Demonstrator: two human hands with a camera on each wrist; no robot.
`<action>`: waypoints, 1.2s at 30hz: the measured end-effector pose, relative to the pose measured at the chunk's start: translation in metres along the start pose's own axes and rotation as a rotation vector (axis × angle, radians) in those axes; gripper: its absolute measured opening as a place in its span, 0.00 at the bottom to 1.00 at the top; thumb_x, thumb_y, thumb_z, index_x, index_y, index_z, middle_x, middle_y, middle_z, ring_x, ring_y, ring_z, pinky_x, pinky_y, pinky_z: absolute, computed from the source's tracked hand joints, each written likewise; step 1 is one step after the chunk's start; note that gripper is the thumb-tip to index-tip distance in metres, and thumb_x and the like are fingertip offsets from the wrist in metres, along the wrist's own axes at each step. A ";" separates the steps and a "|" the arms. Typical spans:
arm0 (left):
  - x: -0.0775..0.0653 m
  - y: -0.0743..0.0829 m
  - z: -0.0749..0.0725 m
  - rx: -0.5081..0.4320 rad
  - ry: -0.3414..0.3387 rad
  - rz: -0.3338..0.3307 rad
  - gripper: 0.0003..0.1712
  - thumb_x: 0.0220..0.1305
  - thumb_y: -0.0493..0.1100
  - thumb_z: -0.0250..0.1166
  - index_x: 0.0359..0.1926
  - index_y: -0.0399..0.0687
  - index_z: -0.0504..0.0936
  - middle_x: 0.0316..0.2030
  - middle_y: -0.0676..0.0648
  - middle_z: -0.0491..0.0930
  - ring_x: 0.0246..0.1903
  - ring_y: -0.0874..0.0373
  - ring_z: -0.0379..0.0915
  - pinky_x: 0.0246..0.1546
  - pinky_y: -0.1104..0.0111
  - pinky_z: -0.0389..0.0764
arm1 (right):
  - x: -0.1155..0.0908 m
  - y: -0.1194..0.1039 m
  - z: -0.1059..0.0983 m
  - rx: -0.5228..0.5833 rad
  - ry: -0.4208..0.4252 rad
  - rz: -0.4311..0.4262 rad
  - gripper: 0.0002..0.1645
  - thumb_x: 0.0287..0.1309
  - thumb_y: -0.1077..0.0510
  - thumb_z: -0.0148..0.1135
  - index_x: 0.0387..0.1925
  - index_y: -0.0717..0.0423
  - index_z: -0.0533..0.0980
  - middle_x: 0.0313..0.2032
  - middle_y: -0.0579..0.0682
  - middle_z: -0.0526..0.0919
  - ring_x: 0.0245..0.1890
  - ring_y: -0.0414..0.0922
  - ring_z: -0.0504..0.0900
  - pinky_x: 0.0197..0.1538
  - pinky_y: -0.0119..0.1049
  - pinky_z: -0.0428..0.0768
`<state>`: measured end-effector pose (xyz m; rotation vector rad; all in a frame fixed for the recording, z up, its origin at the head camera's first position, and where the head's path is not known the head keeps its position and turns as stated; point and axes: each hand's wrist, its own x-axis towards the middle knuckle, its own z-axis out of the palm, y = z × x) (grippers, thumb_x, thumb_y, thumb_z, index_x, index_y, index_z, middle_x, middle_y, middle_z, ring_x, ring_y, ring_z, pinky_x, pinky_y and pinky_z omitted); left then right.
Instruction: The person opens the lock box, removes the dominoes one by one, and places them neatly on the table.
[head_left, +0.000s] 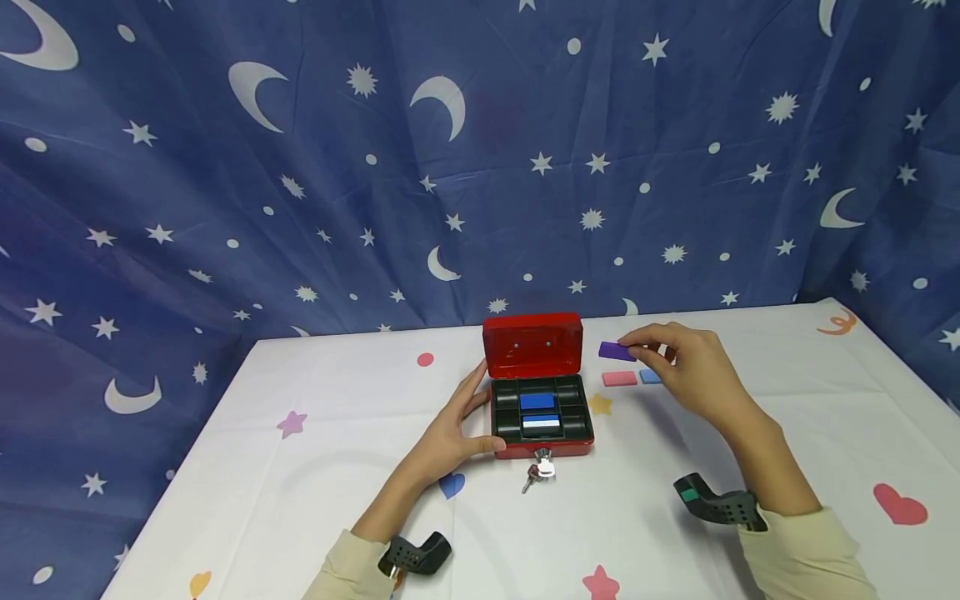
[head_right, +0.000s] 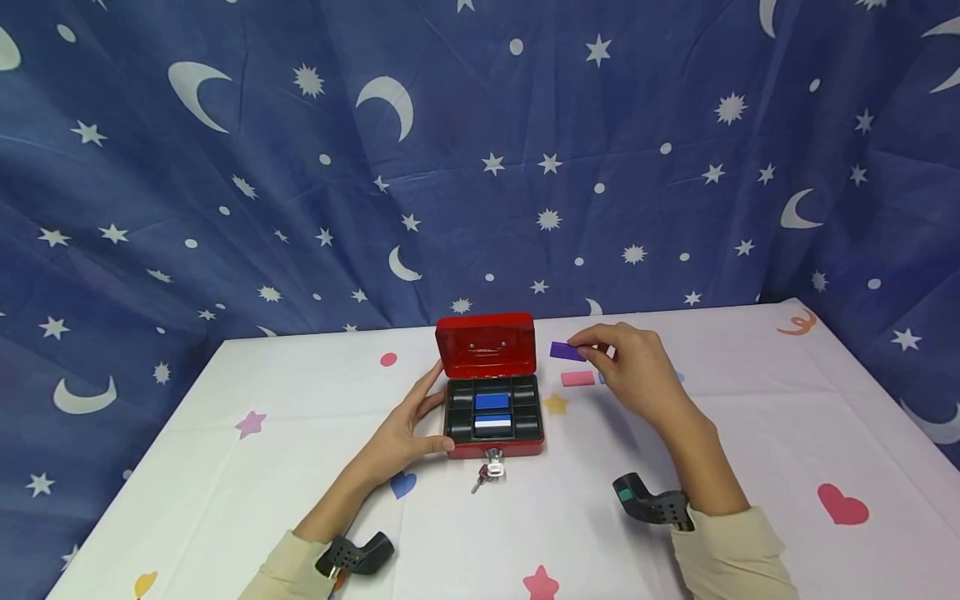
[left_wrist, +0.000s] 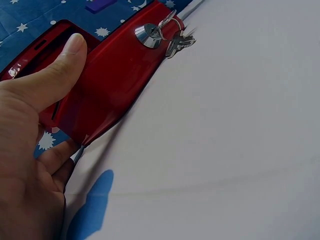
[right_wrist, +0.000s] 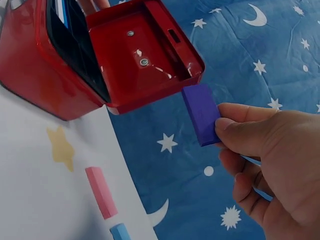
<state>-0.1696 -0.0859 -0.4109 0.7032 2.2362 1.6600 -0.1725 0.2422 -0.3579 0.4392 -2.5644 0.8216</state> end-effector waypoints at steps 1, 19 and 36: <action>0.000 0.001 0.000 -0.001 0.000 0.001 0.59 0.52 0.36 0.73 0.76 0.59 0.44 0.74 0.51 0.43 0.67 0.50 0.55 0.68 0.49 0.49 | 0.000 0.000 0.000 0.000 -0.008 0.004 0.13 0.52 0.68 0.68 0.39 0.51 0.85 0.31 0.46 0.84 0.26 0.42 0.72 0.27 0.34 0.72; 0.000 0.001 0.000 0.005 0.000 -0.001 0.59 0.52 0.36 0.73 0.76 0.59 0.44 0.74 0.51 0.43 0.68 0.49 0.55 0.68 0.49 0.49 | -0.003 0.020 -0.005 -0.018 -0.212 0.114 0.11 0.55 0.67 0.66 0.38 0.52 0.85 0.32 0.46 0.85 0.29 0.45 0.74 0.32 0.39 0.73; 0.000 0.001 0.000 -0.004 0.006 -0.009 0.59 0.52 0.37 0.73 0.76 0.60 0.44 0.74 0.53 0.43 0.68 0.50 0.55 0.68 0.49 0.49 | -0.004 0.026 -0.003 0.019 -0.306 0.097 0.09 0.55 0.65 0.66 0.35 0.49 0.85 0.31 0.46 0.85 0.30 0.43 0.75 0.31 0.37 0.75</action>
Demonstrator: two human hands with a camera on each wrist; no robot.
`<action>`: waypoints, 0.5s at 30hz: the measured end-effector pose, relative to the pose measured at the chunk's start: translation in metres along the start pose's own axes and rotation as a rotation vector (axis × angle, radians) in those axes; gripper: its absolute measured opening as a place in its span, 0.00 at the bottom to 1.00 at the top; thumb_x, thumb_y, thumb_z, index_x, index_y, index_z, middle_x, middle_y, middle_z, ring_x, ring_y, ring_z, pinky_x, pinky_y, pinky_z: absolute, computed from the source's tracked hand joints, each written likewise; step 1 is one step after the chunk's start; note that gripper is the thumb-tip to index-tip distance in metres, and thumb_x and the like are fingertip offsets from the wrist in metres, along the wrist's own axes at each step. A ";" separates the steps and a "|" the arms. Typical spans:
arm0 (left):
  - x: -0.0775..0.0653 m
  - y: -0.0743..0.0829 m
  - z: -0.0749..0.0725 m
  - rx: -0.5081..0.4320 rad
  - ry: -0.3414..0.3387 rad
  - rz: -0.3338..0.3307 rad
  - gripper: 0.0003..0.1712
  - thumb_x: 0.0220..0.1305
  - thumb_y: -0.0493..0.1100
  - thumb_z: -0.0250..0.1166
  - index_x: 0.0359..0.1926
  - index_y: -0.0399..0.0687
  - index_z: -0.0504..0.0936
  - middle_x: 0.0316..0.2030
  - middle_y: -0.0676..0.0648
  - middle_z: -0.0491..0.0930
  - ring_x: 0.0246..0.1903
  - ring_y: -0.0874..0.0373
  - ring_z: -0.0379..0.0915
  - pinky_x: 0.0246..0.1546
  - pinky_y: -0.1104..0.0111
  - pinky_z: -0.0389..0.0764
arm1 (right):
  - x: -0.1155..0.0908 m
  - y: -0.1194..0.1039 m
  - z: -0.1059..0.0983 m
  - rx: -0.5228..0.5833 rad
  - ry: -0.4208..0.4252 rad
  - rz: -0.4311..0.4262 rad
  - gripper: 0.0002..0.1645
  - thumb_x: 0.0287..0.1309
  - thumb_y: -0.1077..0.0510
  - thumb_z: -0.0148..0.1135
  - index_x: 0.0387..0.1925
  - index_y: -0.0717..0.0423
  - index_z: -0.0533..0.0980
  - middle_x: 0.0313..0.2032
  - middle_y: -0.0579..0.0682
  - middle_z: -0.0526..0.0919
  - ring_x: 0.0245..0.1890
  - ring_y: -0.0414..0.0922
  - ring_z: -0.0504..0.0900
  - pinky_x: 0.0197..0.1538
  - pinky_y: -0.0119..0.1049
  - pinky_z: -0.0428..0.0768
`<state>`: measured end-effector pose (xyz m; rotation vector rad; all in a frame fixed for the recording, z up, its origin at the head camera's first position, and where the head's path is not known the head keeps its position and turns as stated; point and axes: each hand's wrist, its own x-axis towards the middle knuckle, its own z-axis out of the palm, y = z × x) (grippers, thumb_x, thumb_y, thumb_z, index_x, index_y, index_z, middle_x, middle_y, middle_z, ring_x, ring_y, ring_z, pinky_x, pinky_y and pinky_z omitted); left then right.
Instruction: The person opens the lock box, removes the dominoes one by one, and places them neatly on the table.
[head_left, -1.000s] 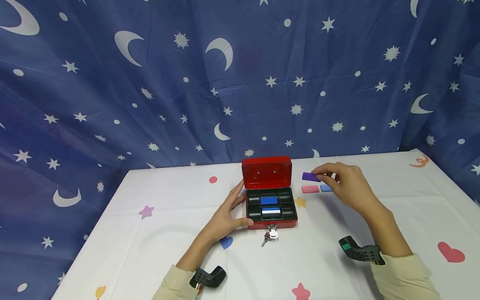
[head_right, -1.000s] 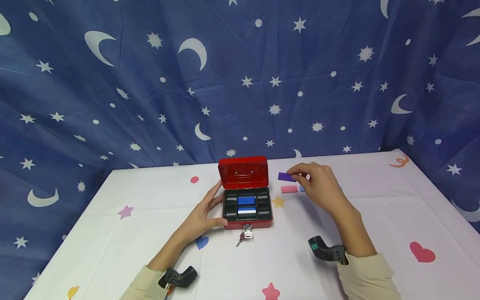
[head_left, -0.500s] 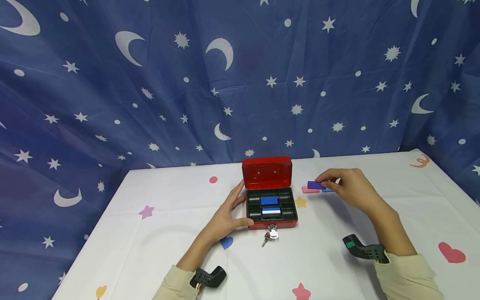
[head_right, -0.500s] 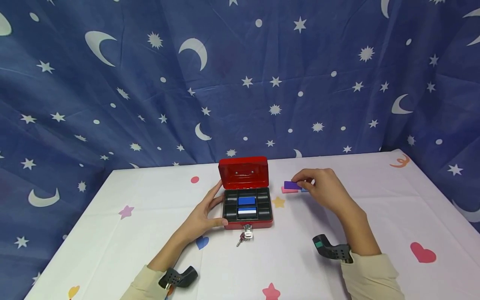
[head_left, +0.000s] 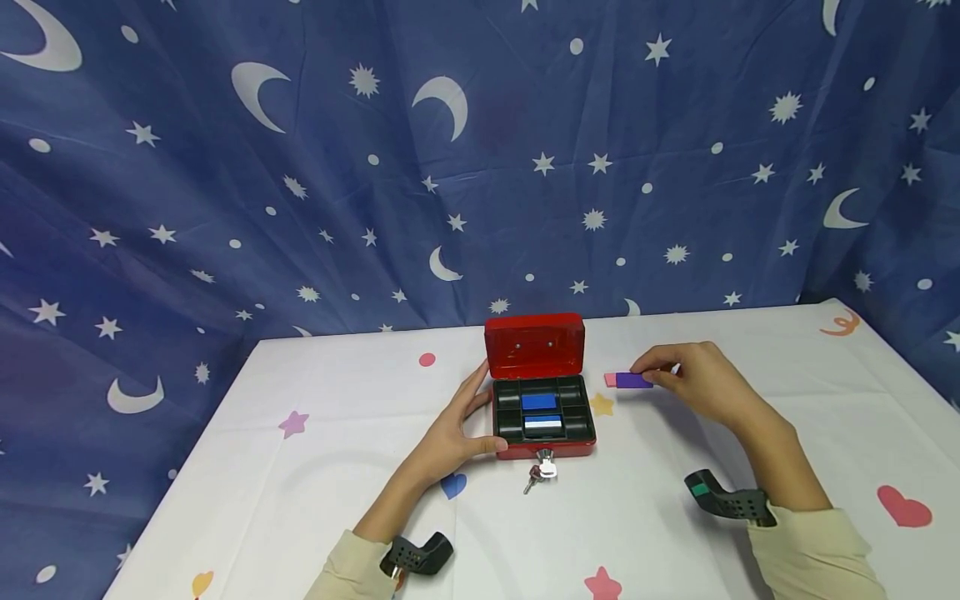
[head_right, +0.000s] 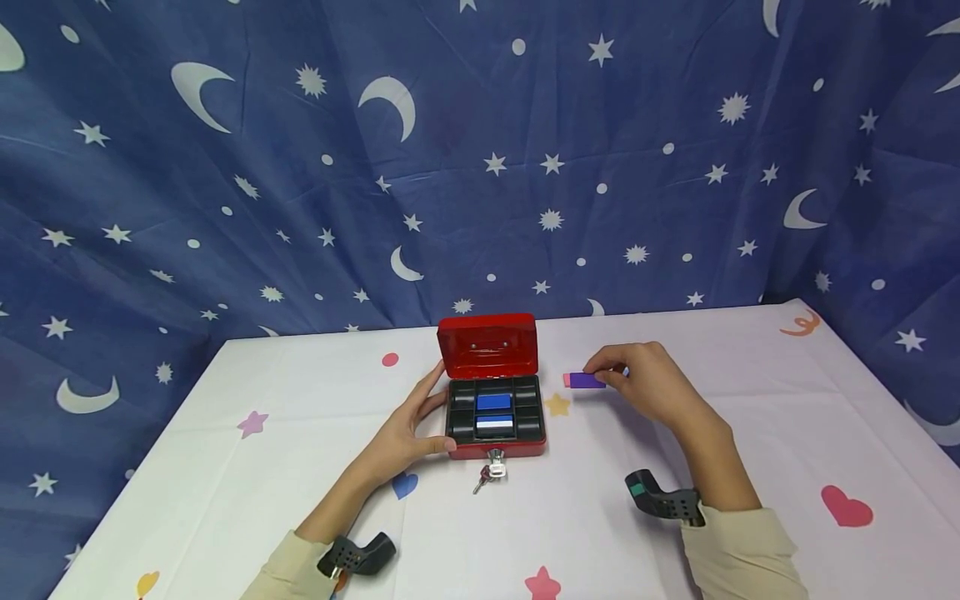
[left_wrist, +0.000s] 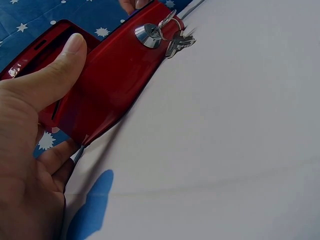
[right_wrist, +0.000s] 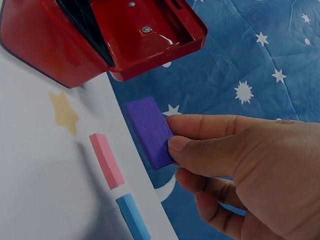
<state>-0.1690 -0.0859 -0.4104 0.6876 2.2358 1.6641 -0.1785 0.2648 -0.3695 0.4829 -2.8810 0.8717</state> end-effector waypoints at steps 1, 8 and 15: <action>0.000 0.000 0.000 -0.002 -0.001 0.003 0.59 0.52 0.37 0.73 0.76 0.60 0.44 0.74 0.53 0.43 0.68 0.50 0.55 0.68 0.50 0.49 | 0.000 0.000 0.000 -0.003 0.002 -0.002 0.09 0.54 0.66 0.67 0.35 0.49 0.85 0.31 0.46 0.85 0.29 0.43 0.75 0.31 0.37 0.74; 0.000 -0.002 0.000 -0.013 -0.007 0.021 0.60 0.52 0.35 0.73 0.76 0.59 0.43 0.74 0.52 0.42 0.68 0.51 0.54 0.68 0.51 0.48 | 0.000 0.002 0.001 -0.009 -0.026 -0.014 0.11 0.52 0.67 0.68 0.34 0.49 0.85 0.31 0.45 0.84 0.29 0.42 0.75 0.32 0.38 0.74; 0.001 -0.002 0.000 -0.012 -0.008 0.027 0.59 0.52 0.35 0.72 0.76 0.58 0.44 0.74 0.51 0.42 0.68 0.50 0.55 0.68 0.50 0.48 | 0.001 0.004 0.007 -0.003 -0.060 -0.005 0.10 0.53 0.67 0.67 0.34 0.49 0.85 0.31 0.46 0.85 0.32 0.43 0.77 0.37 0.41 0.76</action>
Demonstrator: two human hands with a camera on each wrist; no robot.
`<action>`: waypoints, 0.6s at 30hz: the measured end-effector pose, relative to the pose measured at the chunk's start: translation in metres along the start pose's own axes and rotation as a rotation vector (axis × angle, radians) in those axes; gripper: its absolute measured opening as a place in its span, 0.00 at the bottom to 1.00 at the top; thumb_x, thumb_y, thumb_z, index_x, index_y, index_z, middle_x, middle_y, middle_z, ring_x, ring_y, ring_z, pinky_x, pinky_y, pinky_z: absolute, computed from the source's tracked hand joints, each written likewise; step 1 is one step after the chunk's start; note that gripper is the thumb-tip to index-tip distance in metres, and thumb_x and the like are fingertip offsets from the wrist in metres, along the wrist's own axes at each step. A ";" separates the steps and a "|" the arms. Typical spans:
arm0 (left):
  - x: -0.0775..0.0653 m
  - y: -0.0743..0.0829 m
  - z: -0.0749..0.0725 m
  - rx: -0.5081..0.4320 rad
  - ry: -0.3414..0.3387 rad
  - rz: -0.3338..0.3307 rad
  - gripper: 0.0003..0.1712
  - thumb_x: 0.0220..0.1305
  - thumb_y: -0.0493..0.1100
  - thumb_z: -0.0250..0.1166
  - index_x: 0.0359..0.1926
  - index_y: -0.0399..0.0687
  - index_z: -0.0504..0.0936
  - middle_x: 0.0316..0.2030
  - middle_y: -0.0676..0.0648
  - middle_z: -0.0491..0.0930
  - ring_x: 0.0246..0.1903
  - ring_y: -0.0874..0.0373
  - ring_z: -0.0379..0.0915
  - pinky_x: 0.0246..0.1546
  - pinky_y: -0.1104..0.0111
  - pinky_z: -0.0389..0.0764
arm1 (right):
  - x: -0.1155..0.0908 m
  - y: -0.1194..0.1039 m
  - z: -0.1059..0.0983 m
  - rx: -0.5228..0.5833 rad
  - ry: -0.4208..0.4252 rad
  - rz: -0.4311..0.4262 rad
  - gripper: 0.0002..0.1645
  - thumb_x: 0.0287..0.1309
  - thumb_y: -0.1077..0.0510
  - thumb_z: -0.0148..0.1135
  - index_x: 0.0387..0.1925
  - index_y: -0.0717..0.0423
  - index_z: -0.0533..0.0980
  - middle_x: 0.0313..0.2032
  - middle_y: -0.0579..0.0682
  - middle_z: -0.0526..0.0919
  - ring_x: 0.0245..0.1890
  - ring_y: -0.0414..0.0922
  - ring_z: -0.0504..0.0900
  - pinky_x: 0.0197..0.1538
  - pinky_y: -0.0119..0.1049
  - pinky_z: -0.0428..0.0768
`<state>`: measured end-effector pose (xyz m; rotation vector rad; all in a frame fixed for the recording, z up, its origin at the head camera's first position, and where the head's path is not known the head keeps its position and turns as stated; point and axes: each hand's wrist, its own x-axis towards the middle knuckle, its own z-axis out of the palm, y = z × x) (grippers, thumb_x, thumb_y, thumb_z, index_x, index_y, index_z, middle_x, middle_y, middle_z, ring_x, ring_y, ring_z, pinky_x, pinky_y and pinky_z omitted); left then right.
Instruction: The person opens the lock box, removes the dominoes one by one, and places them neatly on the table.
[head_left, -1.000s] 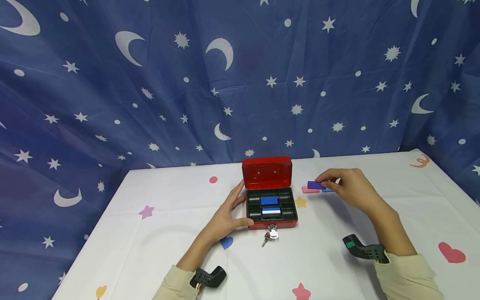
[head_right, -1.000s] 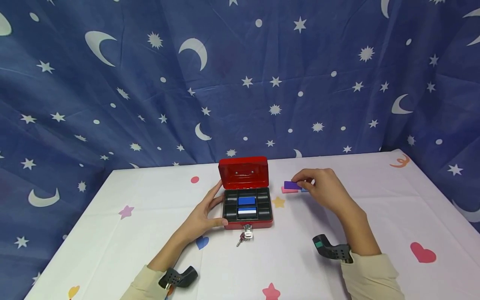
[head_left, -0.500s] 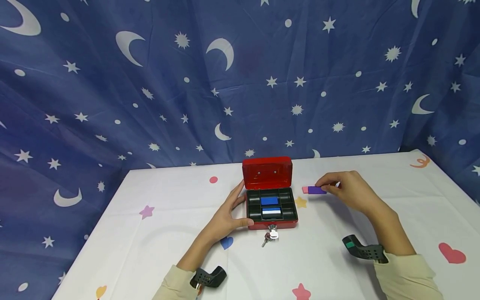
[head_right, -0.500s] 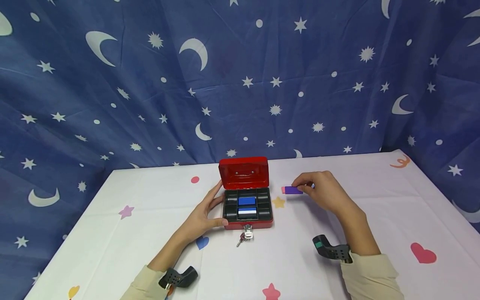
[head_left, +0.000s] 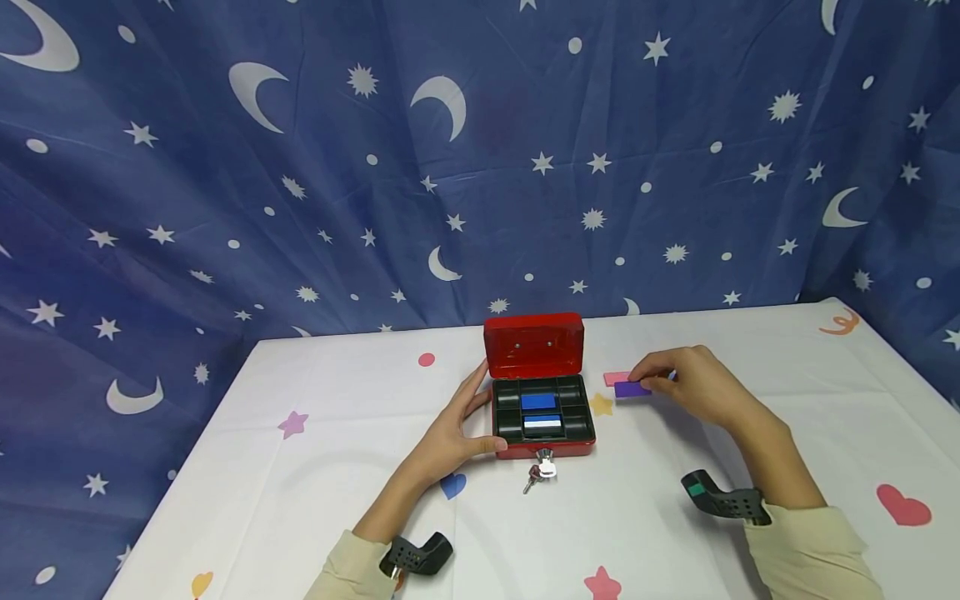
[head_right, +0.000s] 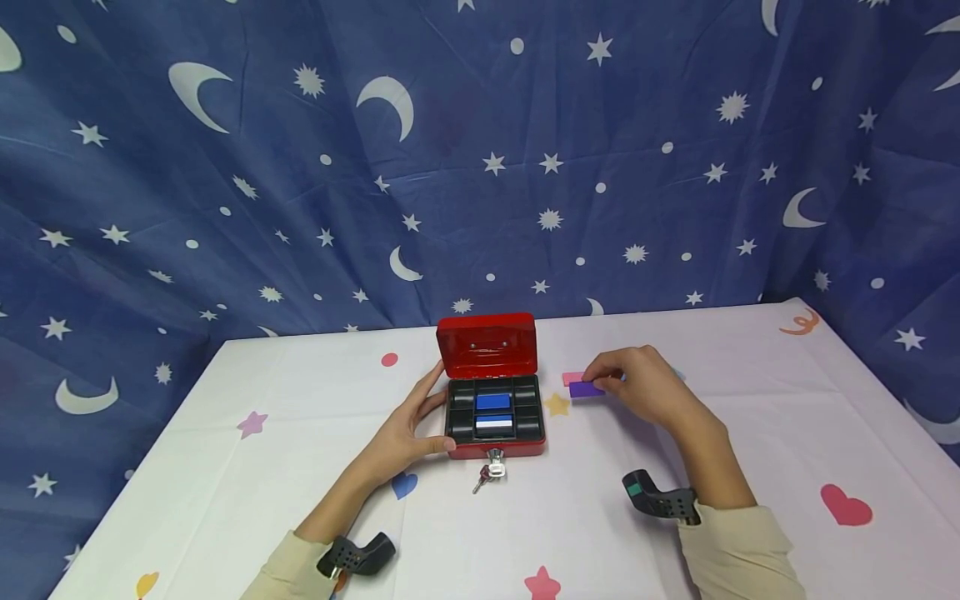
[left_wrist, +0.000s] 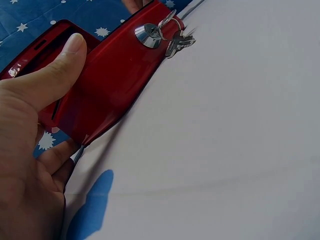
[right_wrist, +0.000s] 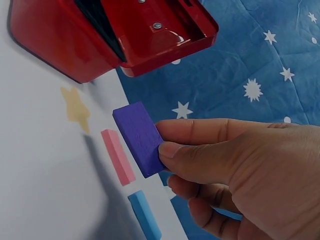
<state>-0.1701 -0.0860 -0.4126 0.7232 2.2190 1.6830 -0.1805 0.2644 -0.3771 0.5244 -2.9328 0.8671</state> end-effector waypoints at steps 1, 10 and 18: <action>0.000 0.000 0.000 0.000 0.000 0.002 0.59 0.52 0.35 0.72 0.76 0.58 0.44 0.74 0.51 0.42 0.68 0.50 0.55 0.68 0.50 0.48 | 0.000 0.000 0.001 0.002 -0.002 0.000 0.11 0.53 0.68 0.66 0.34 0.50 0.85 0.31 0.46 0.85 0.33 0.44 0.78 0.38 0.42 0.77; 0.000 0.000 0.000 -0.001 -0.002 0.004 0.59 0.52 0.35 0.72 0.76 0.57 0.44 0.74 0.50 0.42 0.68 0.49 0.55 0.68 0.50 0.49 | 0.000 -0.001 0.005 0.026 -0.028 0.012 0.13 0.52 0.71 0.65 0.33 0.51 0.86 0.35 0.48 0.85 0.39 0.50 0.81 0.46 0.52 0.79; 0.000 0.002 0.000 0.001 0.000 0.004 0.59 0.52 0.35 0.72 0.76 0.57 0.44 0.74 0.50 0.42 0.68 0.49 0.55 0.68 0.50 0.49 | -0.001 0.000 0.006 -0.002 -0.033 0.019 0.11 0.53 0.69 0.65 0.32 0.50 0.85 0.32 0.47 0.85 0.35 0.45 0.78 0.41 0.46 0.78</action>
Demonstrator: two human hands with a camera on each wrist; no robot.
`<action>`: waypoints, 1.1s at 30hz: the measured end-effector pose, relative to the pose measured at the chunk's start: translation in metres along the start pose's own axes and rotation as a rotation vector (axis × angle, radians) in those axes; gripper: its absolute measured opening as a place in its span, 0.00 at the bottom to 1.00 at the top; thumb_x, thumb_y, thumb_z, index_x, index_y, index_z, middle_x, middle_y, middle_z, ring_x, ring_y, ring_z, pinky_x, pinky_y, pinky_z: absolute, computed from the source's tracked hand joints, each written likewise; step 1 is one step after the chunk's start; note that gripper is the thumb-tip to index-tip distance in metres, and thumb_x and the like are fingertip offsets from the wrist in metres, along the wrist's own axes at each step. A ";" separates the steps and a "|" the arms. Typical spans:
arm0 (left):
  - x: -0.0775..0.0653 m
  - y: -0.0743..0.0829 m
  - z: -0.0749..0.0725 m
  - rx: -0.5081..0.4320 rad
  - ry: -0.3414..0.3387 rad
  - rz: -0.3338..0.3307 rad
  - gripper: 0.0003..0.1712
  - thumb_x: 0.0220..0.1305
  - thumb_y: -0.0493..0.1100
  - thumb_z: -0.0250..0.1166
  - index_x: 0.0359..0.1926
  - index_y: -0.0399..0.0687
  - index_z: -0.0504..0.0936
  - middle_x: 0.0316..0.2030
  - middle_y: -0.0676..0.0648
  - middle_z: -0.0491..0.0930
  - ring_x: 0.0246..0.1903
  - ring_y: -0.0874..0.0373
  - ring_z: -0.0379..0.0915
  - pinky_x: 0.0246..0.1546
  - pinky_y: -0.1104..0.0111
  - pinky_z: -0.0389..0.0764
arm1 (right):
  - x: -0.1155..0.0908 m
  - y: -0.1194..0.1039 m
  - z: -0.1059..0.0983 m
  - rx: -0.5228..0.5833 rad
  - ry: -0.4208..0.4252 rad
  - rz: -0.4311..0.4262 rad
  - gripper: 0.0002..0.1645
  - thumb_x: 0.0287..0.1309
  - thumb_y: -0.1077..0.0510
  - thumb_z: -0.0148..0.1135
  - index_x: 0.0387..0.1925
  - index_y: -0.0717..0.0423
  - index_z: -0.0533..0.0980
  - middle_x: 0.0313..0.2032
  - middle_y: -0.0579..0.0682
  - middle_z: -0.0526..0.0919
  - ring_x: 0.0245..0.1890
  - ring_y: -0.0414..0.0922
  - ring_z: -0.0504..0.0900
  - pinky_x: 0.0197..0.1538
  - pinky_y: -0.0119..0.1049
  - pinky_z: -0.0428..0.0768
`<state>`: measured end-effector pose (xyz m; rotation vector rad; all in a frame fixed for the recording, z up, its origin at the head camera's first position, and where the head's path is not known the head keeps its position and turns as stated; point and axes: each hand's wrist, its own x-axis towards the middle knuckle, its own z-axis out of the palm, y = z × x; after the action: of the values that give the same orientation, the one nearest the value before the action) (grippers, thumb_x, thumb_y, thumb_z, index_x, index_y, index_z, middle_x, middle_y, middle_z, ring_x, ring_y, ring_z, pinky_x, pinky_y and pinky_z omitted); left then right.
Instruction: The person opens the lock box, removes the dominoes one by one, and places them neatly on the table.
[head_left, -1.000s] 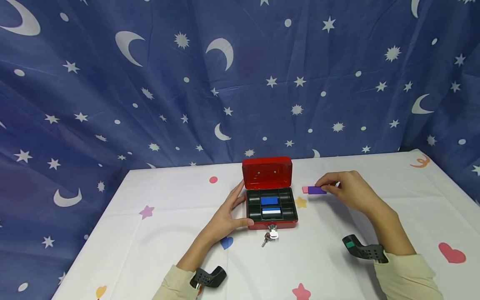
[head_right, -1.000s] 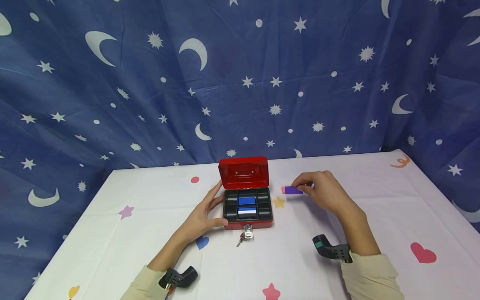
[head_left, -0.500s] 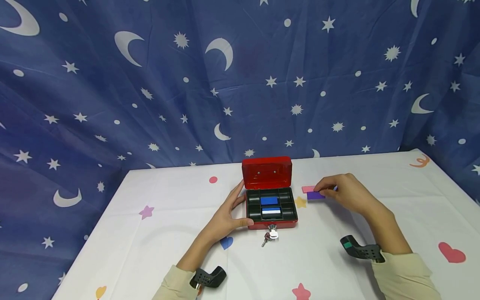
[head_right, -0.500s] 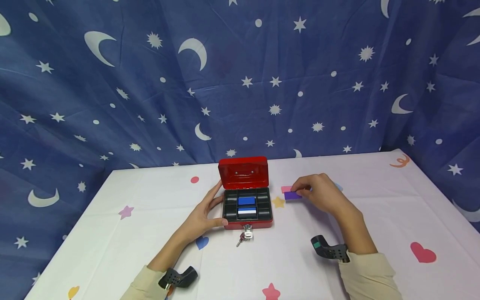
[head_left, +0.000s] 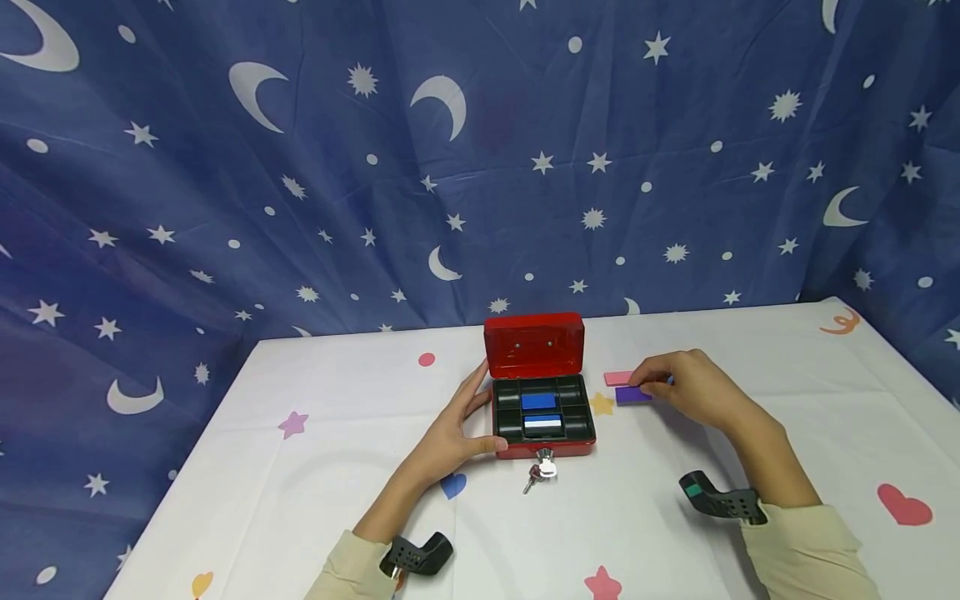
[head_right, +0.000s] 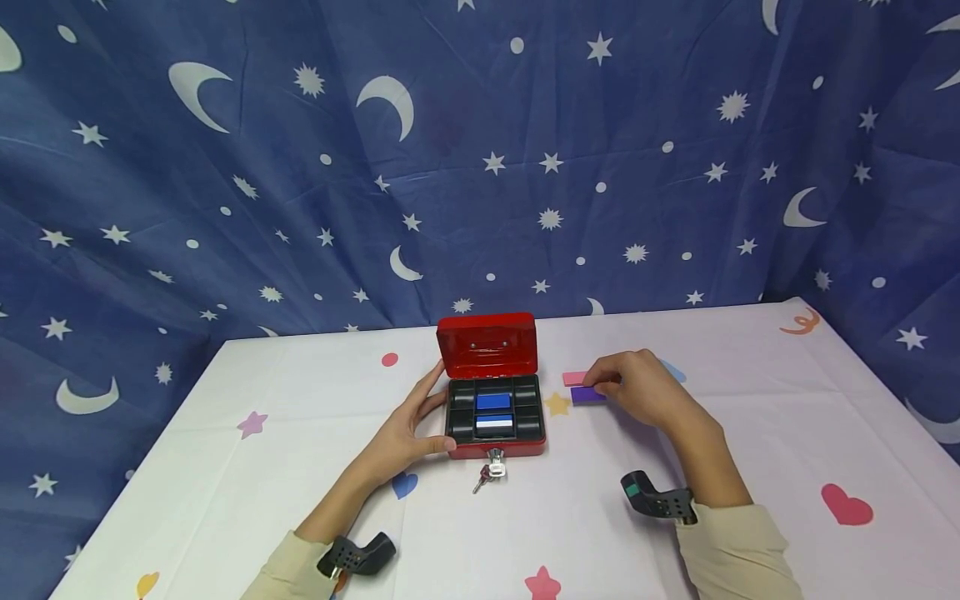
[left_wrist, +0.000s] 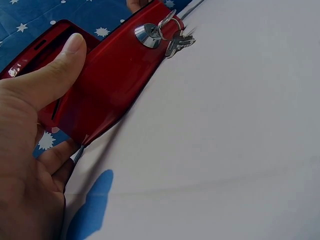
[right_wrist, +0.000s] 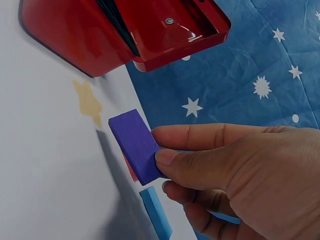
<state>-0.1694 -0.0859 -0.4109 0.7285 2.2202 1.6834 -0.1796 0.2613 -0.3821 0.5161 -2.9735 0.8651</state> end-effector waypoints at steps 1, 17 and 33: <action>0.000 0.000 0.000 0.002 0.000 -0.001 0.59 0.52 0.36 0.72 0.76 0.57 0.44 0.74 0.50 0.42 0.68 0.49 0.55 0.68 0.50 0.49 | 0.000 0.000 0.000 -0.006 0.001 -0.001 0.11 0.54 0.69 0.65 0.32 0.50 0.84 0.32 0.47 0.85 0.34 0.44 0.77 0.40 0.45 0.77; 0.001 -0.003 0.000 -0.004 0.003 -0.009 0.59 0.52 0.36 0.72 0.76 0.59 0.44 0.74 0.51 0.43 0.68 0.49 0.55 0.68 0.50 0.49 | 0.001 0.008 0.006 -0.016 -0.015 0.012 0.13 0.54 0.71 0.63 0.35 0.52 0.85 0.35 0.48 0.85 0.38 0.49 0.80 0.44 0.50 0.78; 0.000 0.000 0.000 0.003 -0.001 -0.006 0.59 0.53 0.35 0.72 0.76 0.58 0.44 0.74 0.50 0.43 0.68 0.48 0.54 0.67 0.49 0.50 | 0.005 0.011 0.015 -0.028 -0.047 -0.003 0.13 0.49 0.71 0.68 0.34 0.51 0.84 0.32 0.44 0.83 0.32 0.43 0.76 0.41 0.44 0.77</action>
<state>-0.1695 -0.0860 -0.4109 0.7224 2.2223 1.6769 -0.1867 0.2602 -0.4001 0.5470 -3.0214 0.8212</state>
